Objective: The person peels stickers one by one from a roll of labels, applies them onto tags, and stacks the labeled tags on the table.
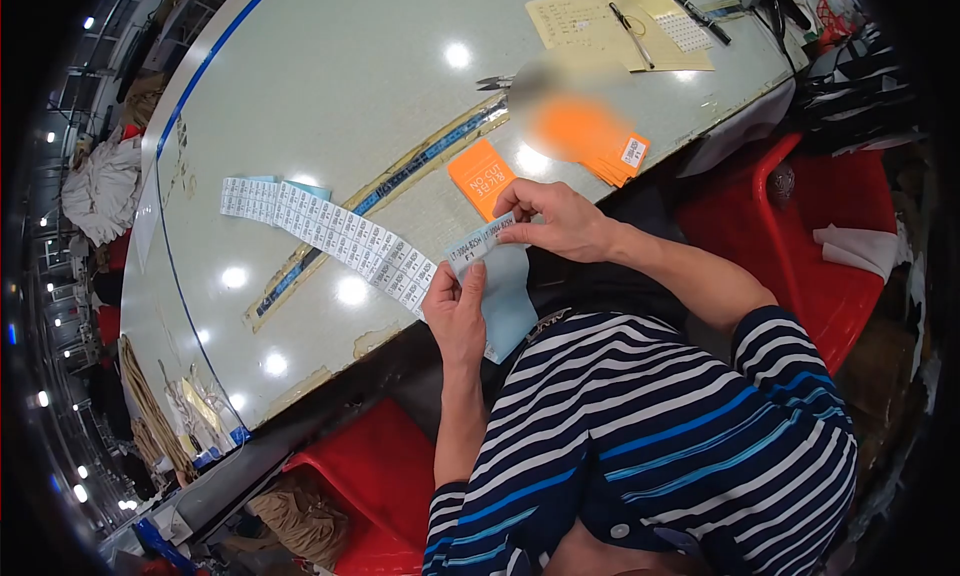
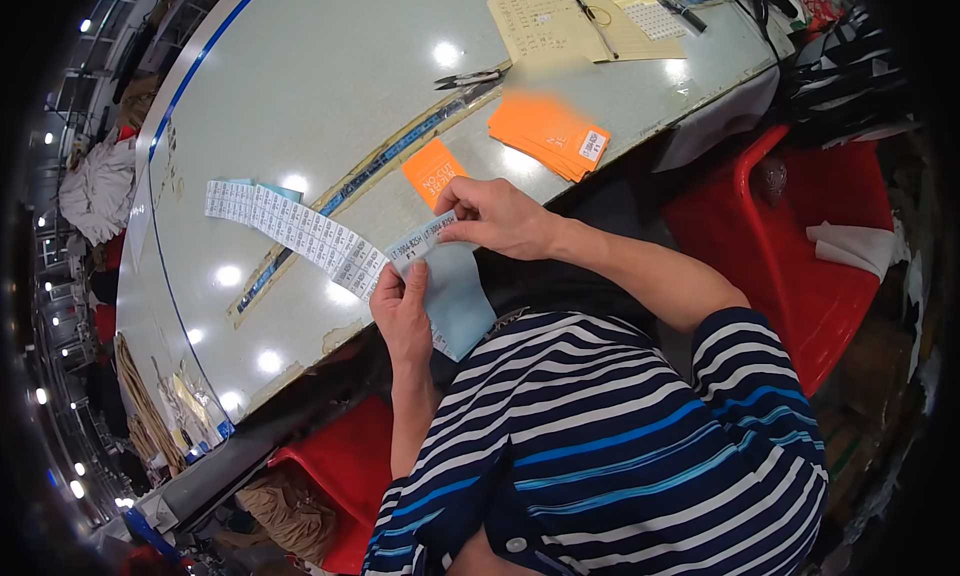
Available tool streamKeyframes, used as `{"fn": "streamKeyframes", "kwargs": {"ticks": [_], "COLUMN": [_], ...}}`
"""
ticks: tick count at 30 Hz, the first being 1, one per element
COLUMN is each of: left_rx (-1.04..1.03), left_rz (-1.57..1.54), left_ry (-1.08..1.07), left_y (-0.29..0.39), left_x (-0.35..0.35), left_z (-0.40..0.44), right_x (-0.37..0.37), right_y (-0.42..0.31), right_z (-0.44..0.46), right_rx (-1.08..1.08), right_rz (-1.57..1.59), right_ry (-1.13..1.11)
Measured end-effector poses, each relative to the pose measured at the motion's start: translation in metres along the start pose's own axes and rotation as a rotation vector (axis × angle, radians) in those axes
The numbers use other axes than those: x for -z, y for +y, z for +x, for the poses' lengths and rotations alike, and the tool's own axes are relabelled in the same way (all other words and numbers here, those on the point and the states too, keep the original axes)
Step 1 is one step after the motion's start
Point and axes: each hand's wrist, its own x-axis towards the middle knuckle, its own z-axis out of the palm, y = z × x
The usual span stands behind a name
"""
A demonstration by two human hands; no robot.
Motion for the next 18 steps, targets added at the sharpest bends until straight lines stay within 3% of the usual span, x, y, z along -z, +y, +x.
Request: {"fn": "streamKeyframes", "kwargs": {"ticks": [8,11,18], "left_rx": [0.004,0.057,0.051], "left_rz": [-0.128,0.032,0.079], "left_ry": [0.012,-0.043,-0.017], "left_y": [0.026,0.013,0.006], "left_x": [-0.007,0.010,0.014], "left_z": [0.006,0.014,0.014], "right_x": [0.010,0.008,0.008], "right_y": [-0.013,-0.005,-0.007], "right_z": [0.004,0.005,0.000], "right_rx": [0.015,0.053,0.011], "right_rz": [-0.069,-0.069,-0.044], "right_ry": [-0.100,-0.091,-0.081]}}
